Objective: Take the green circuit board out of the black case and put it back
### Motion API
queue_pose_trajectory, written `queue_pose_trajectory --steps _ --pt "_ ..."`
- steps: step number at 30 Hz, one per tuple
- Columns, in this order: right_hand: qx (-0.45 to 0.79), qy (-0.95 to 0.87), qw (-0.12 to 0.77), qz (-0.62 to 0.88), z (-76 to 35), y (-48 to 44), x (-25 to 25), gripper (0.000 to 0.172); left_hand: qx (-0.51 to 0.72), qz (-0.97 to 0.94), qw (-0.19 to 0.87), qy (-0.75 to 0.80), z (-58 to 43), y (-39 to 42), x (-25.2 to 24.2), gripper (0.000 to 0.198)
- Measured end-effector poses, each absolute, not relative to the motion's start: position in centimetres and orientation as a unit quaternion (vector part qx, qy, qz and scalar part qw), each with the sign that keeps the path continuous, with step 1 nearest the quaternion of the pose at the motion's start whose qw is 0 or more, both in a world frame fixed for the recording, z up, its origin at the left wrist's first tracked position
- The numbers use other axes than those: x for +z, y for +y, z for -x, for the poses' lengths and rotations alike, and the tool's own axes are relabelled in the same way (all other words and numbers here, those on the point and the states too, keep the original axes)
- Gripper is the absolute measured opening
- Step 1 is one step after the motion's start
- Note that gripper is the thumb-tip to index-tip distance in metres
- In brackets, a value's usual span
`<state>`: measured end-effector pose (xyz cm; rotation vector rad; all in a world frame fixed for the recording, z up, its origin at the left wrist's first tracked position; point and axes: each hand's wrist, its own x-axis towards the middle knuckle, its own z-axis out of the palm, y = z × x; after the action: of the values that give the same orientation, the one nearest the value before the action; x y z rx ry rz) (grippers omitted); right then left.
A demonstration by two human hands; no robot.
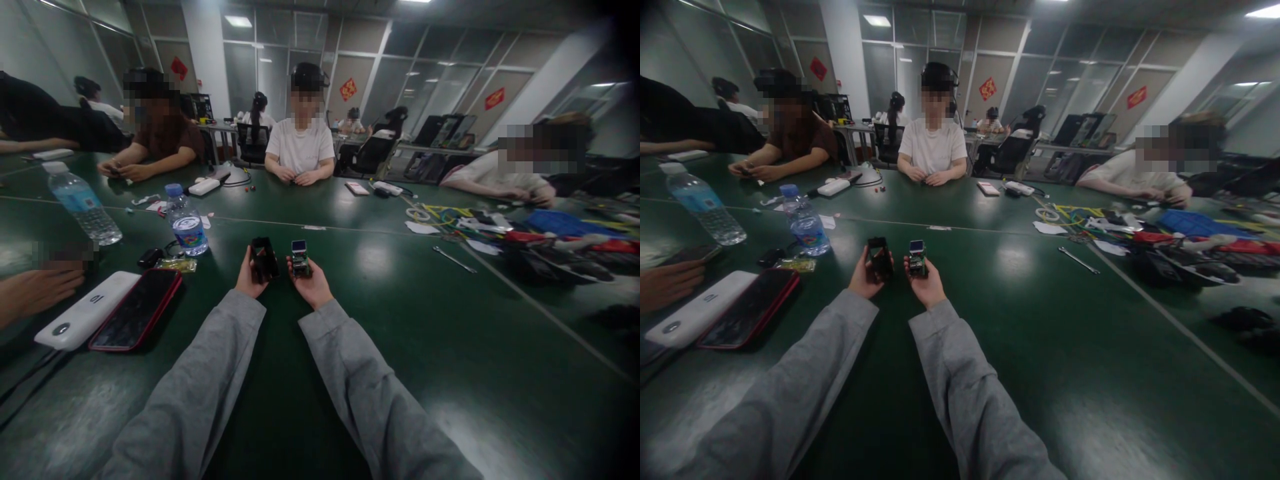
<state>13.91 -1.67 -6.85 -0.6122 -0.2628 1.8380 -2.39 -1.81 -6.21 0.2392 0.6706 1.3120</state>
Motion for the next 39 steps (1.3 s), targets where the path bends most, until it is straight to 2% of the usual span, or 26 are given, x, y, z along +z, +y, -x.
queue_pose_trajectory --steps 10,17,25,29,33,39 --pt "0.777 -0.137 0.549 0.274 -13.9 -1.4 -7.2 0.026 0.611 -0.063 0.735 0.288 2.0 -2.2 -6.3 0.042" --pt "0.756 -0.148 0.544 0.332 -13.8 -1.1 -6.5 0.023 0.571 -0.059 0.775 0.265 -0.3 -3.5 -5.9 0.043" --pt "0.545 -0.337 0.622 0.450 -14.3 -0.6 -4.8 0.013 0.589 -0.051 0.767 0.248 -0.2 -2.8 -6.4 0.043" --pt "0.390 -0.445 0.647 0.481 -12.4 -2.0 -3.6 0.029 0.587 -0.053 0.768 0.251 -0.5 -3.1 -6.0 0.045" --pt "0.264 -0.536 0.613 0.516 -10.2 -3.7 -3.1 0.037 0.573 -0.079 0.775 0.255 -0.8 -3.7 -5.2 0.048" --pt "0.189 -0.592 0.572 0.535 -9.4 -4.7 -4.3 0.040 0.557 -0.120 0.768 0.292 -0.9 -3.5 -6.0 0.051"
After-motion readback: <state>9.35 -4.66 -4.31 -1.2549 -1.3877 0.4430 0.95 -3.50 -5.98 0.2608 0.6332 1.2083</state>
